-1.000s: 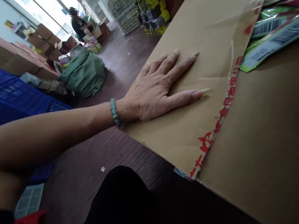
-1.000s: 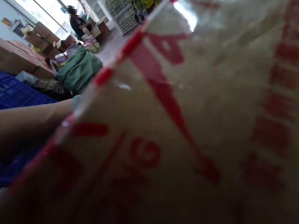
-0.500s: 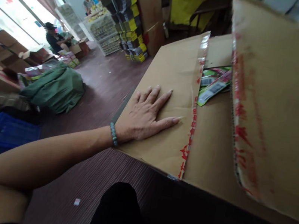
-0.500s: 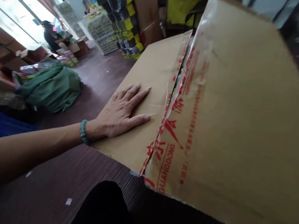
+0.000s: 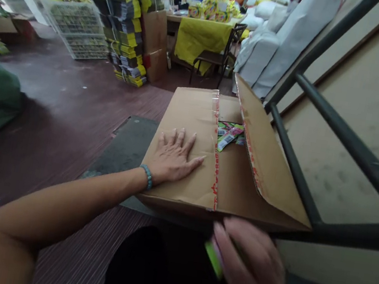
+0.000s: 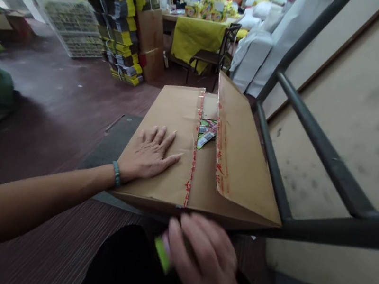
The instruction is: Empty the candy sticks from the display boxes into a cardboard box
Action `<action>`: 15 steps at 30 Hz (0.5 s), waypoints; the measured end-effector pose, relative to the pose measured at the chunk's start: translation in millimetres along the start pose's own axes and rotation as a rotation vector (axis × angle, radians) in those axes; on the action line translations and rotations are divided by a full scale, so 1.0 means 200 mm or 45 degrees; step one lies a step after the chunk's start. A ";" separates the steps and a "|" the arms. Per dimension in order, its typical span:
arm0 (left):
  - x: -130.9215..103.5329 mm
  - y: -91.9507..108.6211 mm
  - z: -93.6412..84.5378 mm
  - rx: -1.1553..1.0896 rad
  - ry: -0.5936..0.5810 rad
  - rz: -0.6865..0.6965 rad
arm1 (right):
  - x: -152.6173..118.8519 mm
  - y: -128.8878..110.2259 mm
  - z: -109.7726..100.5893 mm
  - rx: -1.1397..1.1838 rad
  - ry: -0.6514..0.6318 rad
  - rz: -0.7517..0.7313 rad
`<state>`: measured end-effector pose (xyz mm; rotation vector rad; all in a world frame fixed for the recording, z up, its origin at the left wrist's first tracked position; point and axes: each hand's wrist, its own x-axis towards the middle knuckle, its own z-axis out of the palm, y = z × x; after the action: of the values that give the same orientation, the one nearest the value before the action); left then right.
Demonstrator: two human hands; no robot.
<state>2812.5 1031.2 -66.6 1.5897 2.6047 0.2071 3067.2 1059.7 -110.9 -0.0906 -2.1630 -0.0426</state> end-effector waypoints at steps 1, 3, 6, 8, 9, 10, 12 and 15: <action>-0.01 0.00 0.00 -0.006 0.001 0.014 | 0.11 0.02 0.07 -0.106 0.035 -0.066; -0.02 -0.01 -0.01 -0.018 0.004 0.035 | 0.33 0.09 0.23 -0.313 -0.070 0.027; -0.04 -0.02 -0.01 -0.056 0.027 0.043 | 0.59 0.22 0.42 -0.549 -0.381 0.506; -0.05 -0.02 -0.02 -0.076 0.045 0.043 | 0.66 0.28 0.49 -0.579 -0.514 0.712; -0.06 -0.02 -0.02 -0.080 0.046 0.048 | 0.67 0.30 0.52 -0.560 -0.564 0.751; -0.06 -0.02 -0.02 -0.081 0.043 0.052 | 0.66 0.31 0.54 -0.532 -0.613 0.770; -0.07 -0.03 -0.03 -0.080 0.031 0.054 | 0.64 0.33 0.56 -0.494 -0.706 0.781; -0.07 -0.03 -0.03 -0.076 0.035 0.053 | 0.63 0.40 0.58 -0.525 -0.792 0.779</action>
<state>2812.6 1016.1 -62.4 1.6333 2.5615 0.3089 2907.9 1153.0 -71.4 -1.1218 -2.6081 -0.1191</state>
